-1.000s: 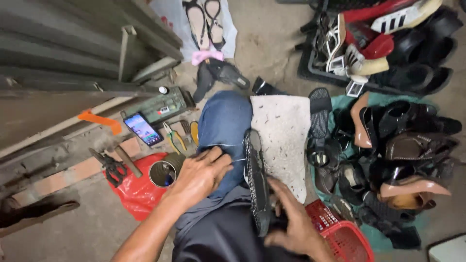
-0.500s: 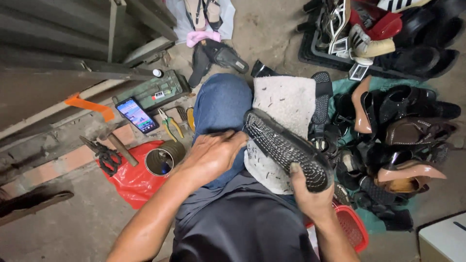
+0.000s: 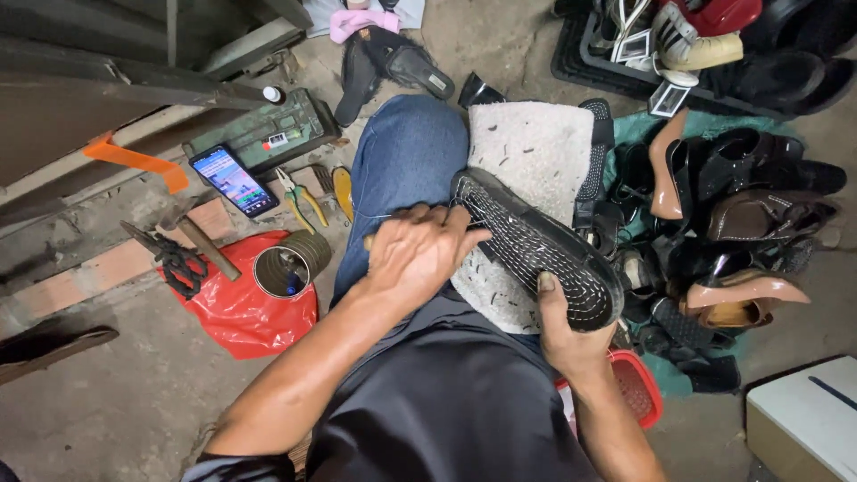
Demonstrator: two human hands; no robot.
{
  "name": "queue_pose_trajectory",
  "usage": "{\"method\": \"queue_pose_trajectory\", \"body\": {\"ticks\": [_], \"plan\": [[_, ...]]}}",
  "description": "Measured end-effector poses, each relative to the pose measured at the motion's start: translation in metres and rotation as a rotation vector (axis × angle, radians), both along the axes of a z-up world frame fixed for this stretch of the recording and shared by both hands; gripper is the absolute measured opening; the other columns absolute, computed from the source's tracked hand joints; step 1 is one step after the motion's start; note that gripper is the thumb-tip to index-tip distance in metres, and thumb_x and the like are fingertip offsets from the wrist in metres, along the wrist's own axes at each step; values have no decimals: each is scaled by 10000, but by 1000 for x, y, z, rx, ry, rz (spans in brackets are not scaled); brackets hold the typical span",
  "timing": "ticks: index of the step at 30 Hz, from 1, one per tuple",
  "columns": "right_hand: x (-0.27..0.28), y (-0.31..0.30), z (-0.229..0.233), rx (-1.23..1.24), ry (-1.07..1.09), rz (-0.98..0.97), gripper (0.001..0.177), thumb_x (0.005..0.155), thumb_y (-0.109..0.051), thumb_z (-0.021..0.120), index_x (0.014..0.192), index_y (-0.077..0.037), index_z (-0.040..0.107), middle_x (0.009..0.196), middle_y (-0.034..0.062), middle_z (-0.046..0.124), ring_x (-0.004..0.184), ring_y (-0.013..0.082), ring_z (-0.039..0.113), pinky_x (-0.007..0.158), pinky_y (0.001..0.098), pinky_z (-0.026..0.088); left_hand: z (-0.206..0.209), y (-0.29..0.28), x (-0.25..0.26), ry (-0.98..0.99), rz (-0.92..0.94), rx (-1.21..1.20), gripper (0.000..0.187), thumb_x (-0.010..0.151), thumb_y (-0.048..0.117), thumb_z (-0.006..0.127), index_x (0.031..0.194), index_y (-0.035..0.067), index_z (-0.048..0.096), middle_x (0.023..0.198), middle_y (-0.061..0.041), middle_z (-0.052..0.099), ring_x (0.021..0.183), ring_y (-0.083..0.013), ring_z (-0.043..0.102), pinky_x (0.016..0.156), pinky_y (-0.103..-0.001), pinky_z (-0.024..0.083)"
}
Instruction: Hand-stitching the sole of a shoe using an awl and thread
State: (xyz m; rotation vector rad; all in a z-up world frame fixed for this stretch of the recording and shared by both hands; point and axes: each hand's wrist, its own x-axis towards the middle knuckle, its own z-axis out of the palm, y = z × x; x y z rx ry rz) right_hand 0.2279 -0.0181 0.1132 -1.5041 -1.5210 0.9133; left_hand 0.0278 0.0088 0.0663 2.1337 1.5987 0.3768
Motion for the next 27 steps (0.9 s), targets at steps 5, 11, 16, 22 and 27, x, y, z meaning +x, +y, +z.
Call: {"method": "queue_pose_trajectory", "body": {"ticks": [5,11,16,22,27], "plan": [[-8,-1,6,37,-20,26,108,869,43,710,772,84,681,642,203,631,615,160,584,537,358,519,9,4,-9,21,-19,-9,540,1082,506,420,785,131,671,592,-92,676,515,-232,673,536,-323,508],[-5,-6,0,44,-40,28,125,870,39,720,751,70,703,613,212,647,549,222,650,474,341,487,23,8,-14,62,-4,-39,567,1032,564,494,738,123,693,579,-123,696,527,-261,709,527,-369,526],[-1,-5,-2,42,-21,33,134,900,33,694,782,97,684,654,228,668,580,253,676,526,401,535,18,6,-16,4,-24,-128,533,1032,548,478,857,111,729,647,-138,720,599,-284,734,571,-382,543],[8,0,-1,-30,16,-40,44,890,61,697,897,104,692,744,153,666,827,134,549,512,318,402,-1,3,-16,-34,-110,92,233,1012,232,512,968,152,726,799,-95,675,707,-324,686,614,-427,507],[12,-13,-10,-121,-20,-88,125,909,-1,744,985,92,709,903,178,714,929,194,621,667,487,530,-4,-2,-21,-154,-103,-65,192,988,172,434,925,147,614,751,-97,591,697,-394,659,543,-496,481]]}}
